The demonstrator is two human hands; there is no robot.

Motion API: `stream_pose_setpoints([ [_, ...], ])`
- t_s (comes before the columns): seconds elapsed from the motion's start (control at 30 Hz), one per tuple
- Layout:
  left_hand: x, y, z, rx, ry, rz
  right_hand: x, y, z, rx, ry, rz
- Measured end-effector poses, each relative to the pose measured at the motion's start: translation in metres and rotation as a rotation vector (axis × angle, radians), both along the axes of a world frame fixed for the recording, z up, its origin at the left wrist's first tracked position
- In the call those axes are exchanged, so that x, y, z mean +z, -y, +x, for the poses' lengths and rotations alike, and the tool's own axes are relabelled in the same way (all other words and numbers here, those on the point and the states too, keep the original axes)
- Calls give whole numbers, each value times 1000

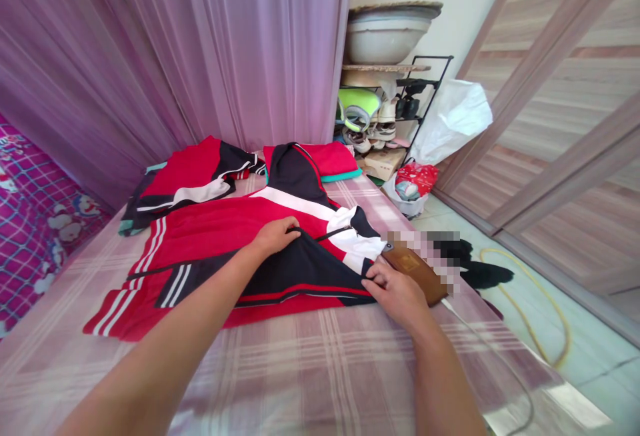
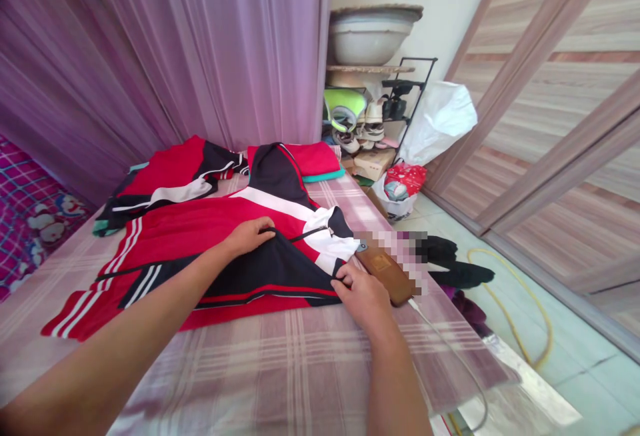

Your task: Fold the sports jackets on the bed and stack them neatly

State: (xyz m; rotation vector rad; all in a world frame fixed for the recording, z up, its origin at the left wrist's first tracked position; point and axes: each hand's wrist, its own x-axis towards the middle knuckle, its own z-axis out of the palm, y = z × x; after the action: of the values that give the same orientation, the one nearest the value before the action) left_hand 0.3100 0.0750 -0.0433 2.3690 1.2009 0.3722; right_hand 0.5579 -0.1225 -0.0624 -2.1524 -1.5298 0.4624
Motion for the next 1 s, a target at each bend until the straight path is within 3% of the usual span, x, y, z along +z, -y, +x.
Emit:
stream_pose_setpoints([
  [0.17, -14, 16, 11, 140, 3, 100, 5, 1, -4, 17, 63, -46],
  [0.47, -7, 24, 9, 71, -108, 133, 0, -5, 8, 34, 32, -132],
  [0.6, 0, 17, 3, 36, -133, 119, 1, -4, 8, 54, 5, -68],
  [0.77, 6, 4, -4, 8, -157, 155, 3, -2, -1, -27, 49, -15],
  [1.0, -6, 4, -16, 37, -218, 157, -13, -4, 11, -92, 33, 98],
])
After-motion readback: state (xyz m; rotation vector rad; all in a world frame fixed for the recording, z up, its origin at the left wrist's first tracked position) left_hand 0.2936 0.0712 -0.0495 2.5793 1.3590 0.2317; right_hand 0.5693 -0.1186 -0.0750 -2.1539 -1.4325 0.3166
